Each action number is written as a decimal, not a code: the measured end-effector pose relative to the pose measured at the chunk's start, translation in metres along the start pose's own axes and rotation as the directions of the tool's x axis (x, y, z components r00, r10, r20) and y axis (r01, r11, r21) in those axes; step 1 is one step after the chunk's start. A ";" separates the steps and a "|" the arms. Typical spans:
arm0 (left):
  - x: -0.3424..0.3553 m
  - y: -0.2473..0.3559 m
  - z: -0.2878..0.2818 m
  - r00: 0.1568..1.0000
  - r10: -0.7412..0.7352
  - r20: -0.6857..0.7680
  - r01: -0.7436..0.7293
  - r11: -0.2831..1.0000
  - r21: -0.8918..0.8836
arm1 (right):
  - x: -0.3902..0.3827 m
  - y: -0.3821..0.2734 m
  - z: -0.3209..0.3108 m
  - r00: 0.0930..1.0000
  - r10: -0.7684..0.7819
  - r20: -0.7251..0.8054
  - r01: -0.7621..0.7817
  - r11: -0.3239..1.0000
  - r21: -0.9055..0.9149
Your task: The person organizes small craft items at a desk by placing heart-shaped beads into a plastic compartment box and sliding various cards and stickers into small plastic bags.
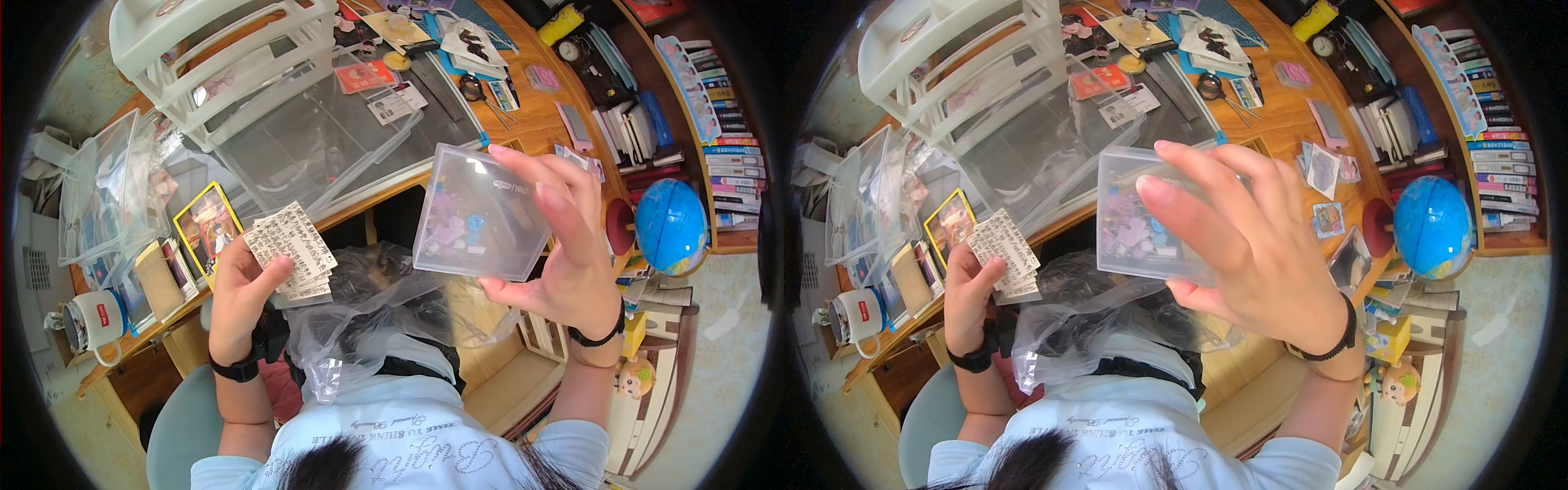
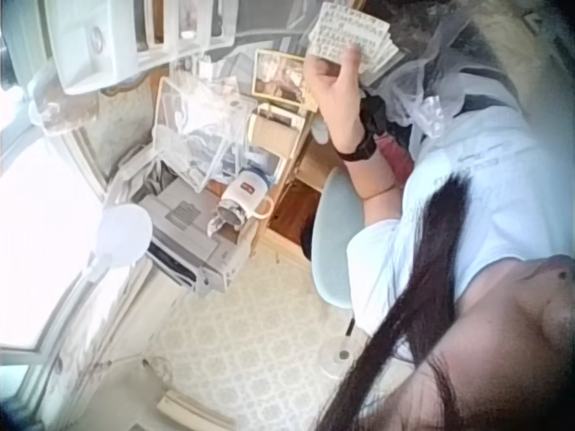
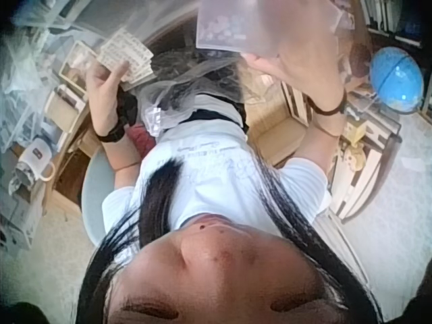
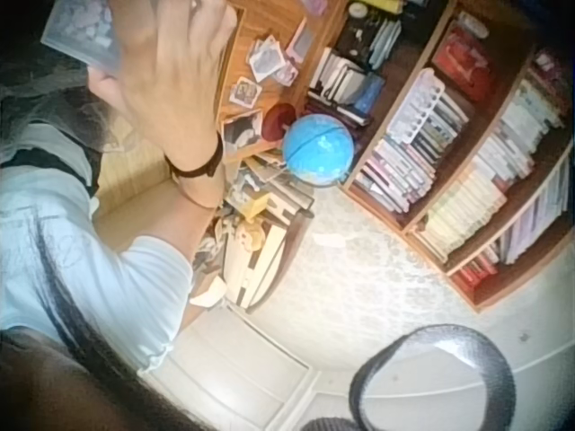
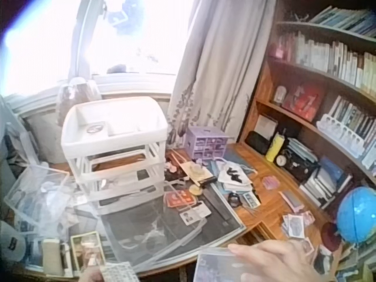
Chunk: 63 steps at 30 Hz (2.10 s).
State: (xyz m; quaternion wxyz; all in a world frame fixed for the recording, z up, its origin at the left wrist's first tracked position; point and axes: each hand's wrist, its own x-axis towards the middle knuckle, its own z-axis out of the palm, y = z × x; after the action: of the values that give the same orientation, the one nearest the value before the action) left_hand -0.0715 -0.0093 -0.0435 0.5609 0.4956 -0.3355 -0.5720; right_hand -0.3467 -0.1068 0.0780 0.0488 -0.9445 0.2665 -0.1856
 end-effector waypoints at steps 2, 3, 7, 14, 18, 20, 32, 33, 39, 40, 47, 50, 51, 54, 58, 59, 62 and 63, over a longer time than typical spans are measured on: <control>0.001 -0.001 0.000 1.000 0.001 0.008 0.000 1.000 -0.022 | 0.000 0.001 0.000 1.000 0.007 0.014 -0.007 1.000 -0.005; 0.001 -0.001 0.001 1.000 -0.001 0.007 0.001 1.000 -0.021 | 0.000 0.001 0.001 1.000 0.009 0.018 -0.009 1.000 -0.005; 0.003 0.000 0.002 0.998 -0.006 0.059 0.005 1.000 0.019 | 0.001 0.002 0.002 0.999 0.010 0.038 -0.010 1.000 -0.015; 0.002 -0.001 0.001 0.997 -0.004 0.074 0.002 1.000 0.028 | 0.003 0.001 0.003 0.999 0.004 0.051 -0.003 1.000 -0.024; 0.003 -0.002 0.000 0.997 -0.004 0.077 0.002 0.999 0.034 | 0.002 0.004 0.006 0.999 0.001 0.050 0.000 1.000 -0.011; 0.004 -0.002 0.000 0.995 -0.019 0.100 0.017 1.000 0.020 | 0.001 0.008 0.009 1.000 0.005 0.027 -0.007 0.997 0.076; 0.024 0.014 -0.037 0.918 0.233 -0.321 -0.134 0.944 0.302 | 0.010 0.035 0.027 0.994 0.099 0.044 -0.101 0.993 0.066; 0.025 0.016 -0.043 0.910 0.231 -0.344 -0.106 0.932 0.346 | 0.013 0.036 0.031 0.992 0.117 0.038 -0.120 0.990 0.076; 0.013 0.025 -0.066 0.768 0.363 -0.528 -0.068 0.865 0.497 | 0.015 0.044 0.044 0.990 0.133 0.047 -0.139 0.977 0.160; 0.007 0.016 -0.078 0.773 0.412 -0.483 0.042 0.726 0.687 | 0.014 0.045 0.046 0.987 0.151 0.048 -0.157 0.974 0.161; 0.004 -0.026 -0.088 0.792 0.429 -0.434 0.123 0.585 0.802 | 0.018 0.044 0.059 0.987 0.149 0.067 -0.161 0.959 0.232; 0.006 -0.019 -0.077 0.771 0.462 -0.438 0.184 0.497 0.848 | 0.019 0.041 0.058 0.989 0.129 0.077 -0.143 0.965 0.218; 0.008 -0.016 -0.072 0.774 0.426 -0.468 0.256 0.465 0.847 | 0.018 0.040 0.056 0.987 0.137 0.089 -0.153 0.968 0.201; 0.015 -0.024 -0.070 0.770 0.518 -0.371 0.261 0.276 0.925 | 0.013 0.040 0.052 0.988 0.131 0.085 -0.146 0.968 0.206; 0.009 -0.032 -0.072 0.728 0.609 -0.314 0.249 0.192 0.949 | 0.018 0.034 0.055 0.994 0.061 0.086 -0.086 0.943 0.321; 0.003 -0.029 -0.071 0.690 0.676 -0.259 0.185 0.181 0.966 | 0.019 0.030 0.054 0.993 0.076 0.088 -0.100 0.947 0.305; -0.020 0.004 -0.042 0.757 0.611 -0.230 -0.247 0.594 0.766 | 0.034 0.014 0.053 0.994 0.008 0.106 -0.049 0.920 0.389; -0.021 0.006 -0.032 0.823 0.538 -0.182 -0.400 0.776 0.488 | 0.041 0.008 0.050 0.994 0.014 0.111 -0.056 0.919 0.391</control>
State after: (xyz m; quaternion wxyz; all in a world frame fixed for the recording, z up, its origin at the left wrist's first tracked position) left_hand -0.0419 0.0155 -0.0429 0.6096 0.5891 -0.4741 -0.2379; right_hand -0.2999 -0.1355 0.0433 0.2548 -0.9191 0.2376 -0.1841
